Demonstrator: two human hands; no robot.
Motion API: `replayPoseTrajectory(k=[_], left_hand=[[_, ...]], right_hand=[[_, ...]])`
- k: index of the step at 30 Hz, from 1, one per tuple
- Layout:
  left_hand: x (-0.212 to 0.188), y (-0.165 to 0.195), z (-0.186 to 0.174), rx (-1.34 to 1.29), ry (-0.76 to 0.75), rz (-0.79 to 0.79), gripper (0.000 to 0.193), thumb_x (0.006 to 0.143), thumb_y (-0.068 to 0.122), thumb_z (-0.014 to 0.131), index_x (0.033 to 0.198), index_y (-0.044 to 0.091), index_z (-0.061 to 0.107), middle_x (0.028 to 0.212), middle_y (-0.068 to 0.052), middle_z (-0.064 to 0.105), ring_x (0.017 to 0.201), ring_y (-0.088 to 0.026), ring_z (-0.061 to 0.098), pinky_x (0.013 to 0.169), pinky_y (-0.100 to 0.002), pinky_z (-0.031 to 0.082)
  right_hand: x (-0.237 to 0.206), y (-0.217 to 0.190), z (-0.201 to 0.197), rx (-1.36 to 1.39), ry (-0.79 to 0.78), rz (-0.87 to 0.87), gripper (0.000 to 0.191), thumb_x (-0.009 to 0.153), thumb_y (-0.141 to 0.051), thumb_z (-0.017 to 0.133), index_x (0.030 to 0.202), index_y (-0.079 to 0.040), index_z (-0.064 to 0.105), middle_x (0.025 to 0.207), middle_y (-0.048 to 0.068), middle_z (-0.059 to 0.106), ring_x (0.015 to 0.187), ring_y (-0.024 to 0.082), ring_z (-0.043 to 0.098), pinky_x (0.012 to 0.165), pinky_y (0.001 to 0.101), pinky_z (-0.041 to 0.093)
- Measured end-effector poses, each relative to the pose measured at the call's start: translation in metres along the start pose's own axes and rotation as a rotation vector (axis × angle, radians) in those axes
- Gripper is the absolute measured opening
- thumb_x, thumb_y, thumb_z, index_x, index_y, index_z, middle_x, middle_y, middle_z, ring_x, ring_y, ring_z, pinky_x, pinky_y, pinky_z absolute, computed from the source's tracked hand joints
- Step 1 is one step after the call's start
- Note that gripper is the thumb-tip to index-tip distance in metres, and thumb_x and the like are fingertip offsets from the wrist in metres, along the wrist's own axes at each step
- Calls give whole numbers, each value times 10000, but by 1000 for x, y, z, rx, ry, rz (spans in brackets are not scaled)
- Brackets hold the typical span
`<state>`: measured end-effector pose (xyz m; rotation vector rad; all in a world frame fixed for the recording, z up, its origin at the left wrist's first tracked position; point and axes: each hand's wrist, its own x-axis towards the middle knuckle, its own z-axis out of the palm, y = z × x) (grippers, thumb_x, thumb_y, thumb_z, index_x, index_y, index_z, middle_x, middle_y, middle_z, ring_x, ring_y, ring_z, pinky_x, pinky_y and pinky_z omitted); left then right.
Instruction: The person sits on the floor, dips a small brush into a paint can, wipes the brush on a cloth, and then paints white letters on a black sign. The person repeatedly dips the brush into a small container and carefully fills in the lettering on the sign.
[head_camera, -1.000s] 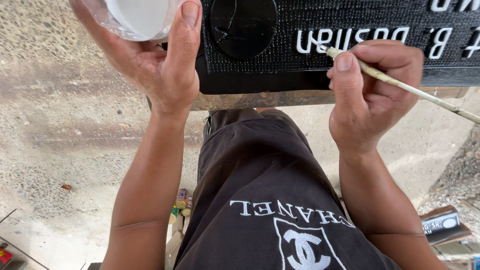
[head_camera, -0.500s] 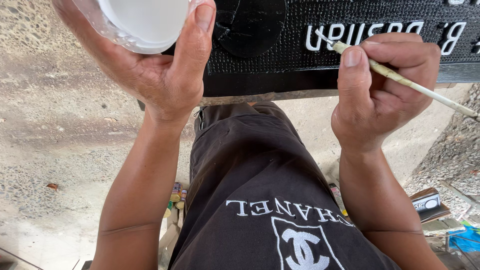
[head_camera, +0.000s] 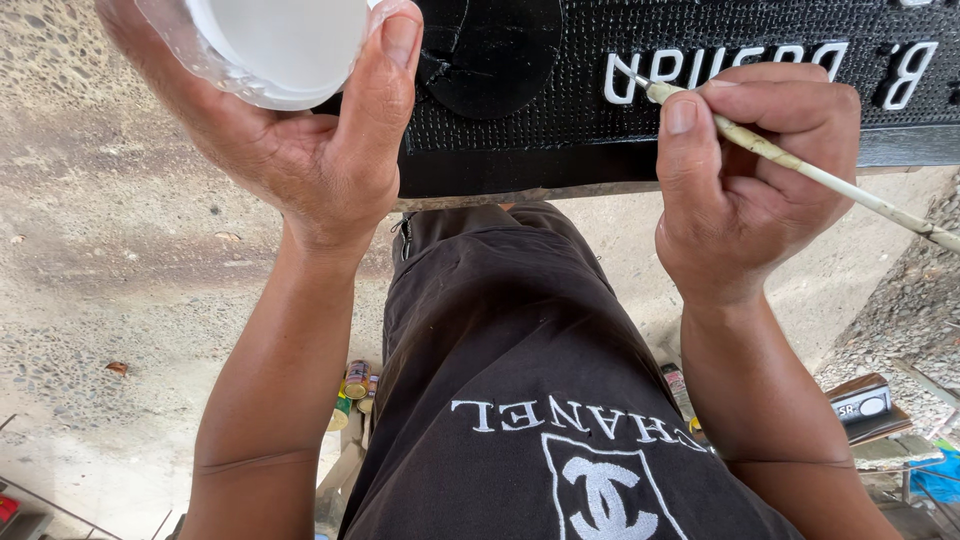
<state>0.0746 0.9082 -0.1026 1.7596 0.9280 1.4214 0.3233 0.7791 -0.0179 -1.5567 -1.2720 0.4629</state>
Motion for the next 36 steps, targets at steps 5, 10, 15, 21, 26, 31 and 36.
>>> replayPoseTrajectory(k=[5, 10, 15, 21, 26, 31, 36], left_hand=[[-2, 2, -1, -26, -13, -26, 1129, 983, -85, 863, 1655, 315, 49, 1630, 77, 208, 1442, -63, 395, 1175, -281, 509], [-6, 0, -2, 47, -18, -46, 1160, 1000, -71, 873, 1660, 320, 2, 1653, 88, 145, 1458, -49, 345, 1206, -272, 462], [-8, -2, -5, -67, -16, -61, 1149, 963, -76, 835, 1661, 313, 9, 1638, 86, 158, 1464, -39, 352, 1216, -260, 451], [-10, 4, -7, 105, -28, -79, 1192, 961, -23, 866, 1675, 311, -28, 1623, 91, 117, 1492, -20, 236, 1276, -250, 317], [-7, 2, -7, -8, -24, -69, 1164, 955, -54, 844, 1666, 307, -4, 1626, 89, 154, 1470, -27, 315, 1232, -250, 398], [-6, 0, -7, -7, -29, -54, 1157, 958, -58, 841, 1665, 303, 0, 1626, 90, 158, 1467, -26, 323, 1226, -248, 412], [-7, 2, -9, 88, -43, -53, 1168, 958, -34, 855, 1668, 302, -11, 1624, 94, 134, 1481, -19, 270, 1253, -247, 353]], right_hand=[[0, -1, 0, -35, -12, -12, 175, 1129, 82, 689, 1145, 26, 524, 1021, 142, 607, 606, 94, 522, 498, 199, 408], [1, 0, -1, -71, -33, -50, 178, 1130, 83, 694, 1150, 19, 530, 1025, 138, 608, 621, 102, 537, 511, 205, 421], [1, -1, 1, -49, -21, -18, 184, 1108, 71, 702, 1136, 18, 528, 1031, 135, 608, 613, 86, 536, 498, 192, 424], [0, -2, 3, -115, -27, -35, 181, 1124, 66, 717, 1137, 24, 542, 1045, 144, 610, 642, 116, 534, 523, 212, 418], [0, -1, 4, -74, -11, -34, 185, 1107, 58, 720, 1115, 18, 540, 1024, 134, 616, 641, 103, 532, 524, 205, 417], [-3, -2, 5, -78, 5, 6, 193, 1113, 53, 724, 1102, 28, 533, 1040, 143, 615, 634, 103, 505, 538, 210, 426], [-3, -1, 5, -33, -3, -14, 197, 1126, 47, 721, 1140, 12, 528, 1036, 130, 619, 659, 111, 540, 541, 208, 434]])
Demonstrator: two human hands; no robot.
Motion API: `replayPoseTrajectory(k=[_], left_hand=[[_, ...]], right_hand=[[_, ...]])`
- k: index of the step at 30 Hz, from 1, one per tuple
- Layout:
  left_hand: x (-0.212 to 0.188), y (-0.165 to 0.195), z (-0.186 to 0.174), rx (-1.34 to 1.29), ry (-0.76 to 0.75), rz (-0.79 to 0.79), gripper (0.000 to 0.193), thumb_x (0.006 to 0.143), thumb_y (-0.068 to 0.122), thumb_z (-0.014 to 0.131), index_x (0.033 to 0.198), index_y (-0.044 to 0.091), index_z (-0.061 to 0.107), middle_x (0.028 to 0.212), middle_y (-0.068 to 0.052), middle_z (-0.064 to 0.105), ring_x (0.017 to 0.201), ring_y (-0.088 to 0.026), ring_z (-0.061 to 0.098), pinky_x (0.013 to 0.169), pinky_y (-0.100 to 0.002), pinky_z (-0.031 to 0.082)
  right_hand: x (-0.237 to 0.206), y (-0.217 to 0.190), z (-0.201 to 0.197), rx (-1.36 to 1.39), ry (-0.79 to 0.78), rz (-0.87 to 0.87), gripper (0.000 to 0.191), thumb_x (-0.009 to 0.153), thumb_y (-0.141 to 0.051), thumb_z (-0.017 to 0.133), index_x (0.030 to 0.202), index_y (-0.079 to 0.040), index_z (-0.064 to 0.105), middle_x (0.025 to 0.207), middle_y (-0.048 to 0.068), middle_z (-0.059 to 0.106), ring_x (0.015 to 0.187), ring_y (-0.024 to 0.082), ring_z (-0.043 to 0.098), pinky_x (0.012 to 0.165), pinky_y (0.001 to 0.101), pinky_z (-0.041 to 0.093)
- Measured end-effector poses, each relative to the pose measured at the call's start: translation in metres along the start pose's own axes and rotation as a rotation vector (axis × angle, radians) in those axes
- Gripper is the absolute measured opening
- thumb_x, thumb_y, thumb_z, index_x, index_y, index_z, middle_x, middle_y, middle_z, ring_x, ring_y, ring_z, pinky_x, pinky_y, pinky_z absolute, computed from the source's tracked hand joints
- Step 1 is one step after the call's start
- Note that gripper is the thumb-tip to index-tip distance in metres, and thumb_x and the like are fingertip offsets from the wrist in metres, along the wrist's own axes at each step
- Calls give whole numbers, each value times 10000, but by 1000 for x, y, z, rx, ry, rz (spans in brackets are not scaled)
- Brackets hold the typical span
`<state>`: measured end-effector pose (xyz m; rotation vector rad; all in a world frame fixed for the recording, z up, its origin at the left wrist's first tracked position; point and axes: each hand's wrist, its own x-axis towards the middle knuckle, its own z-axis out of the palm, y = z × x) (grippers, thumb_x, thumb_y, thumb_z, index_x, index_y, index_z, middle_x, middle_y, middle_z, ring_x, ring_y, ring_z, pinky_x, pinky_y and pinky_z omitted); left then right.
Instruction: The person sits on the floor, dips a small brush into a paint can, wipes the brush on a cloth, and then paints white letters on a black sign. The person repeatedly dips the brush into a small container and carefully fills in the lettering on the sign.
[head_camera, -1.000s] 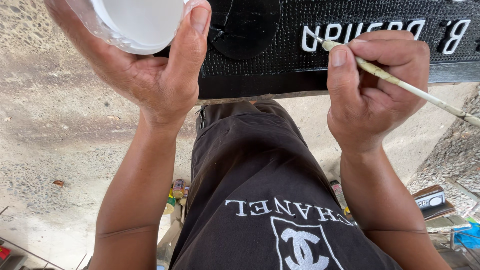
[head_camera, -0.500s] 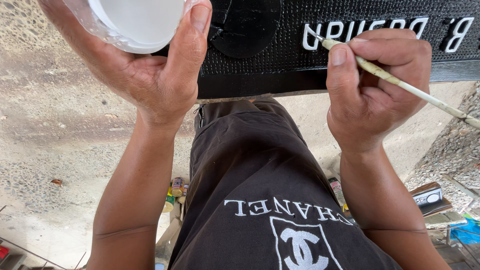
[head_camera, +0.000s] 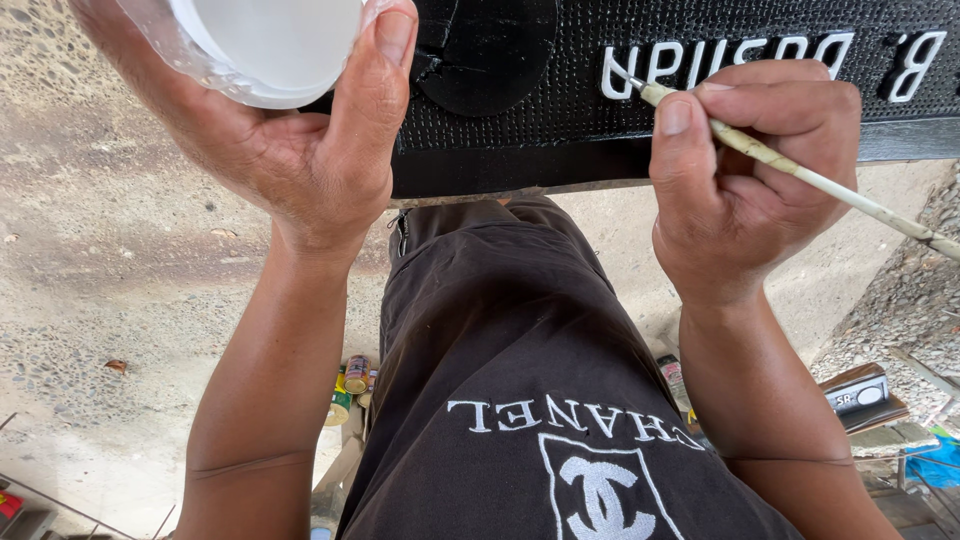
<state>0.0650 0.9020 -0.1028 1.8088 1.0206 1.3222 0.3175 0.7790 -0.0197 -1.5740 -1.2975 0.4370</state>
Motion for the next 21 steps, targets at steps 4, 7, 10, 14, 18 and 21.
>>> replayPoseTrajectory(k=[4, 7, 10, 14, 18, 21], left_hand=[[0, 0, -2, 32, -2, -2, 1178, 958, -14, 866, 1670, 301, -19, 1623, 97, 115, 1492, -13, 227, 1274, -246, 306], [0, 0, -2, 62, 4, 1, 1187, 972, -6, 882, 1666, 301, -30, 1639, 104, 82, 1502, -10, 190, 1288, -246, 271], [0, 0, -2, 47, 3, 8, 1179, 974, -9, 882, 1665, 302, -21, 1641, 104, 89, 1498, -13, 201, 1282, -248, 284], [2, 1, -2, 33, 1, 14, 1169, 976, -12, 881, 1663, 303, -10, 1643, 104, 98, 1494, -16, 216, 1274, -251, 301], [4, 1, -1, 28, -2, 18, 1159, 978, -16, 880, 1662, 304, 1, 1645, 103, 107, 1490, -20, 230, 1266, -253, 319], [5, 1, -1, 26, -4, 23, 1151, 980, -18, 880, 1661, 304, 10, 1646, 103, 113, 1487, -23, 241, 1260, -255, 332]], right_hand=[[0, 0, 1, -22, 16, 29, 190, 1094, 42, 718, 1112, 19, 530, 1064, 142, 617, 639, 88, 540, 522, 195, 430], [2, 2, 1, -42, -11, -32, 184, 1091, 53, 719, 1102, 20, 538, 1032, 140, 614, 642, 109, 544, 518, 209, 437], [3, 3, 0, -33, -11, -58, 181, 1103, 60, 721, 1101, 10, 547, 997, 118, 623, 640, 122, 538, 520, 219, 428], [3, 2, 2, 4, 26, 21, 191, 1053, 60, 710, 1068, 10, 526, 1021, 126, 622, 608, 82, 531, 496, 193, 419], [5, 4, 2, -35, -3, -25, 178, 1088, 65, 711, 1097, 14, 540, 1025, 135, 623, 644, 99, 550, 523, 208, 440], [5, 5, 0, -48, -20, -68, 184, 1111, 59, 715, 1110, 6, 540, 983, 125, 626, 662, 125, 544, 545, 233, 443]])
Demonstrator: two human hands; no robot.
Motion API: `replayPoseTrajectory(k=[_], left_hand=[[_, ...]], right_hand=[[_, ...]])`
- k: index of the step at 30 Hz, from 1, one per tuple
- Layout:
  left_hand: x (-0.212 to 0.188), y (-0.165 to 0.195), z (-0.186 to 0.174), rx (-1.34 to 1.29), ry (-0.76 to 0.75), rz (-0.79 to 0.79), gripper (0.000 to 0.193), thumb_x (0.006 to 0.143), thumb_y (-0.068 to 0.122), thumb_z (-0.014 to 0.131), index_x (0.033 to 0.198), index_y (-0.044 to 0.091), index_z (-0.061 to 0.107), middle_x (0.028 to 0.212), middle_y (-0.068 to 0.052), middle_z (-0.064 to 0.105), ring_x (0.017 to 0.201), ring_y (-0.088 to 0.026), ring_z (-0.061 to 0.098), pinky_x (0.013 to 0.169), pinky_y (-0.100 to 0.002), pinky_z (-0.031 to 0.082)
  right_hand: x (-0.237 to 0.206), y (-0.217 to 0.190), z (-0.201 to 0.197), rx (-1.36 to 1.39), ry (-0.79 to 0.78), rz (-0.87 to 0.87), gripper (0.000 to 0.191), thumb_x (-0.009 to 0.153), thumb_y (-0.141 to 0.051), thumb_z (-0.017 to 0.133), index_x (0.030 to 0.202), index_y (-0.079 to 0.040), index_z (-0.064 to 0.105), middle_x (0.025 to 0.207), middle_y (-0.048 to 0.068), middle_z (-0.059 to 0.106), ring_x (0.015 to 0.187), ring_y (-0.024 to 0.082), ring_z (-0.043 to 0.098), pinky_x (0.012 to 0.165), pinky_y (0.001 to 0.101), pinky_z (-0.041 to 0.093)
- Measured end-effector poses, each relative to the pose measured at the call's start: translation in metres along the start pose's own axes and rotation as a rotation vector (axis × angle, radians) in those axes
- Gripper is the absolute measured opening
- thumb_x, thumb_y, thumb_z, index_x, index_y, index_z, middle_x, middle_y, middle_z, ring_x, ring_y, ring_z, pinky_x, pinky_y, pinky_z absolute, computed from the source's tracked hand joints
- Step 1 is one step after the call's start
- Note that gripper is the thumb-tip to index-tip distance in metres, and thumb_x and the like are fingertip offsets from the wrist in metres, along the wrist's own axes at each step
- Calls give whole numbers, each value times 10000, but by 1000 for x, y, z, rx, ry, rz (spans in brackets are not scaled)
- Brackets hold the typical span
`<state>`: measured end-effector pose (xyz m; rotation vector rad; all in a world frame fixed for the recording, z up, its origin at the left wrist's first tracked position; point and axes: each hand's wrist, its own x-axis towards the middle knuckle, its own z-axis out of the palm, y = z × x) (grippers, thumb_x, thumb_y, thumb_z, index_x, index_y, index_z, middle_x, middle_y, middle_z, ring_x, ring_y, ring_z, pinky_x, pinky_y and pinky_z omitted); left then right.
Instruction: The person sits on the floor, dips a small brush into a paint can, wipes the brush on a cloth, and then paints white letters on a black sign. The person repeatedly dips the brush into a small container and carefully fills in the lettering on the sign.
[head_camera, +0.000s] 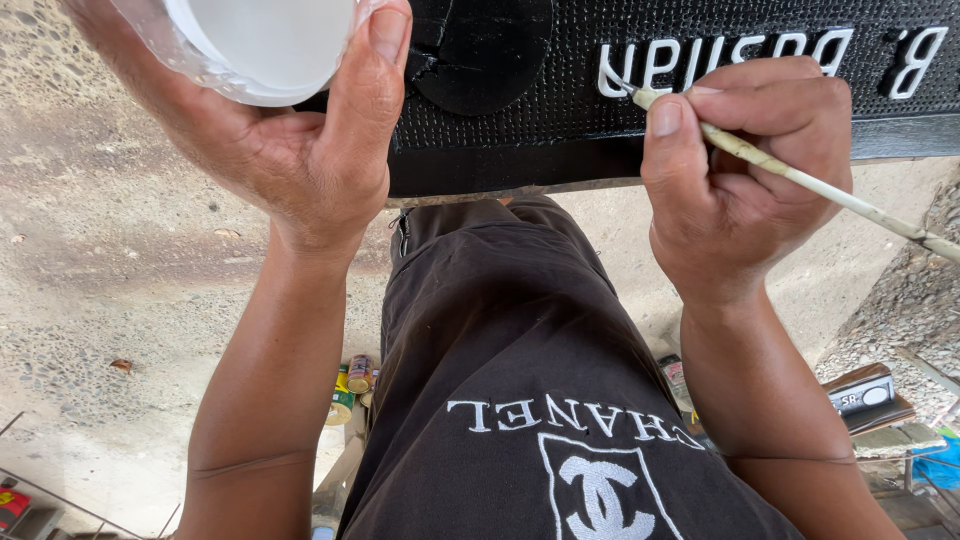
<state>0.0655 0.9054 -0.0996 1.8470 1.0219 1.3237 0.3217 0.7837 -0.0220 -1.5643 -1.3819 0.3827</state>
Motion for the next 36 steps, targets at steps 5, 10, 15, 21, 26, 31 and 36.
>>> replayPoseTrajectory(k=[5, 10, 15, 21, 26, 31, 36], left_hand=[[2, -1, 0, -7, -2, 3, 1139, 983, -23, 879, 1659, 305, 24, 1649, 103, 124, 1481, -27, 260, 1250, -258, 353], [4, -1, 1, -14, -6, 6, 1126, 986, -27, 878, 1657, 306, 38, 1652, 103, 135, 1476, -32, 278, 1240, -261, 375], [7, -3, 2, -9, -10, 25, 1114, 989, -32, 878, 1655, 307, 52, 1654, 103, 146, 1471, -36, 297, 1230, -264, 397], [6, -7, 0, -99, -23, -14, 1092, 977, -35, 857, 1670, 306, 84, 1632, 95, 183, 1461, -49, 364, 1199, -265, 473], [4, -10, 1, -135, -8, -25, 1096, 973, -42, 856, 1668, 307, 84, 1629, 86, 195, 1464, -52, 362, 1207, -266, 465], [5, -11, 0, -39, -13, -6, 1119, 949, -9, 867, 1668, 312, 73, 1650, 100, 150, 1485, -44, 291, 1243, -277, 401], [8, -9, 1, 4, 1, 3, 1115, 959, 15, 902, 1660, 326, 93, 1649, 102, 147, 1483, -54, 275, 1246, -289, 397]], right_hand=[[-1, 0, 2, 13, 34, 47, 195, 1075, 61, 717, 1081, 13, 529, 969, 127, 623, 603, 97, 507, 504, 212, 402], [0, 2, 1, 36, -6, 34, 179, 1129, 45, 702, 1126, 7, 528, 1015, 135, 623, 610, 102, 529, 504, 211, 429], [3, 3, 3, 79, 44, 44, 194, 1090, 53, 702, 1089, 10, 512, 968, 126, 620, 565, 83, 502, 471, 196, 399], [4, 0, 6, 87, 33, 72, 181, 1115, 52, 687, 1118, 20, 509, 1017, 135, 616, 600, 80, 550, 482, 184, 437], [6, 1, 5, 45, 0, 38, 180, 1136, 62, 692, 1143, 20, 517, 1020, 135, 620, 623, 101, 561, 510, 204, 449], [6, 5, 6, 85, 16, 45, 182, 1100, 75, 687, 1111, 22, 513, 1030, 140, 620, 606, 91, 560, 494, 187, 447], [3, 11, 4, 18, 0, -14, 192, 1093, 80, 703, 1100, 10, 525, 955, 145, 613, 605, 140, 550, 485, 223, 445]])
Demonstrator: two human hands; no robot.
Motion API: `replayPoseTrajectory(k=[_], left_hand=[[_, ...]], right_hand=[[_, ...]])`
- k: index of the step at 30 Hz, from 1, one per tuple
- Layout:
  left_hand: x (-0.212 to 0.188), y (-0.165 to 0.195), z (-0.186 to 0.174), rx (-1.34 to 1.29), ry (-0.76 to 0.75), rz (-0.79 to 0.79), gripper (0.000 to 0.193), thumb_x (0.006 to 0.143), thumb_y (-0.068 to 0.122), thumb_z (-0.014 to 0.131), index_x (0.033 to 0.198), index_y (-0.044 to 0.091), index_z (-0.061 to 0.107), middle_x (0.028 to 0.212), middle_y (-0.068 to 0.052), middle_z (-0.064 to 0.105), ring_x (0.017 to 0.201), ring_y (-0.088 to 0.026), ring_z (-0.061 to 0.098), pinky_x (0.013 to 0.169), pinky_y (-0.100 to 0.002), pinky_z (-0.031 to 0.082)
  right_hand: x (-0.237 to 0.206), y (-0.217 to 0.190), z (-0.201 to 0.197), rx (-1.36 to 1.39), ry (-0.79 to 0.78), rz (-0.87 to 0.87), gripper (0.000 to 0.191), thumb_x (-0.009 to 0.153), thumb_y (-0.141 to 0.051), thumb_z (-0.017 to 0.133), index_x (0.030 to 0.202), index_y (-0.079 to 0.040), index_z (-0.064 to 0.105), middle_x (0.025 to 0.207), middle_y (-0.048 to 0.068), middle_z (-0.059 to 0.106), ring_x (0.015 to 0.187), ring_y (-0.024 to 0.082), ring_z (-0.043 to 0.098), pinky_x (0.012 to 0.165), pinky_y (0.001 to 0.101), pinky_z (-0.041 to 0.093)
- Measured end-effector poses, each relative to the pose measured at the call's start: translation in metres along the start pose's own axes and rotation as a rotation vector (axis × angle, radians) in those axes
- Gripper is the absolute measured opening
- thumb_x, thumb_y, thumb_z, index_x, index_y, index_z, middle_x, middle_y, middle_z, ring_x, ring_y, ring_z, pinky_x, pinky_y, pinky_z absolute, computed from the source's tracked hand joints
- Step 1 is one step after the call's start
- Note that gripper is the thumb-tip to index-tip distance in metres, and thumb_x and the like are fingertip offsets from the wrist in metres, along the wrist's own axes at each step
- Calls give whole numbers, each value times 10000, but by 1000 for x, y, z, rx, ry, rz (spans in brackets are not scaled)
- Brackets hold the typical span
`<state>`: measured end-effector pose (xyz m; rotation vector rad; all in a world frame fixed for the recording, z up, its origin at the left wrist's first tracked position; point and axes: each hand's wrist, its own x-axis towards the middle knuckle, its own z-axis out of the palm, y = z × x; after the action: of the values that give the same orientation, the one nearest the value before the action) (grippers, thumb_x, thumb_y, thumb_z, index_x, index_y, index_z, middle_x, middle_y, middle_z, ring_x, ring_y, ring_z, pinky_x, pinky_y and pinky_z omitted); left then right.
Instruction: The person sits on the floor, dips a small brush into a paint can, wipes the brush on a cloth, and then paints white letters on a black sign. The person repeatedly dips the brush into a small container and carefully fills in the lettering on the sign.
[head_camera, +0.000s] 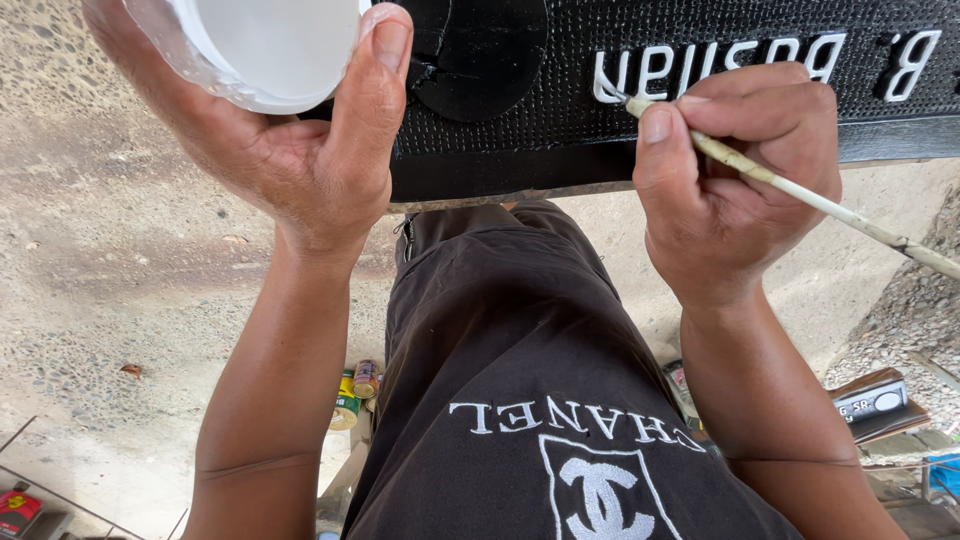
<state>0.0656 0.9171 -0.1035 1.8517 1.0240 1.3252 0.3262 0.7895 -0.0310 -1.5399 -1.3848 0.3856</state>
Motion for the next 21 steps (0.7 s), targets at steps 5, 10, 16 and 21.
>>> replayPoseTrajectory(k=[5, 10, 16, 21], left_hand=[[16, 17, -3, 0, -26, 24, 1046, 939, 65, 903, 1660, 299, 183, 1608, 57, 273, 1420, -119, 413, 1149, -330, 541], [31, 50, 6, 8, -130, 63, 972, 980, 173, 913, 1653, 338, 231, 1578, 14, 341, 1373, -166, 508, 1002, -325, 570], [24, 71, 26, 59, -195, 129, 821, 965, 250, 930, 1557, 265, 361, 1459, -22, 480, 1305, -165, 552, 1010, -300, 631], [23, 76, 14, 131, -218, 115, 676, 992, 256, 836, 1515, 240, 409, 1487, 22, 462, 1315, -137, 547, 1087, -253, 632]], right_hand=[[5, 1, -12, 145, 122, 37, 180, 1048, 45, 676, 1045, 8, 500, 916, 132, 612, 525, 93, 509, 424, 214, 420], [20, -16, -54, 277, 46, 82, 129, 1177, -19, 615, 1177, 35, 498, 1022, 154, 606, 674, 145, 656, 544, 216, 557], [26, -68, -63, 292, -54, 323, 90, 1206, 24, 589, 1233, 91, 535, 1102, 163, 583, 791, 173, 658, 724, 229, 617], [50, -89, -42, 86, -271, 141, 110, 1122, 28, 662, 1163, 89, 580, 1067, 159, 623, 781, 150, 647, 692, 232, 576]])
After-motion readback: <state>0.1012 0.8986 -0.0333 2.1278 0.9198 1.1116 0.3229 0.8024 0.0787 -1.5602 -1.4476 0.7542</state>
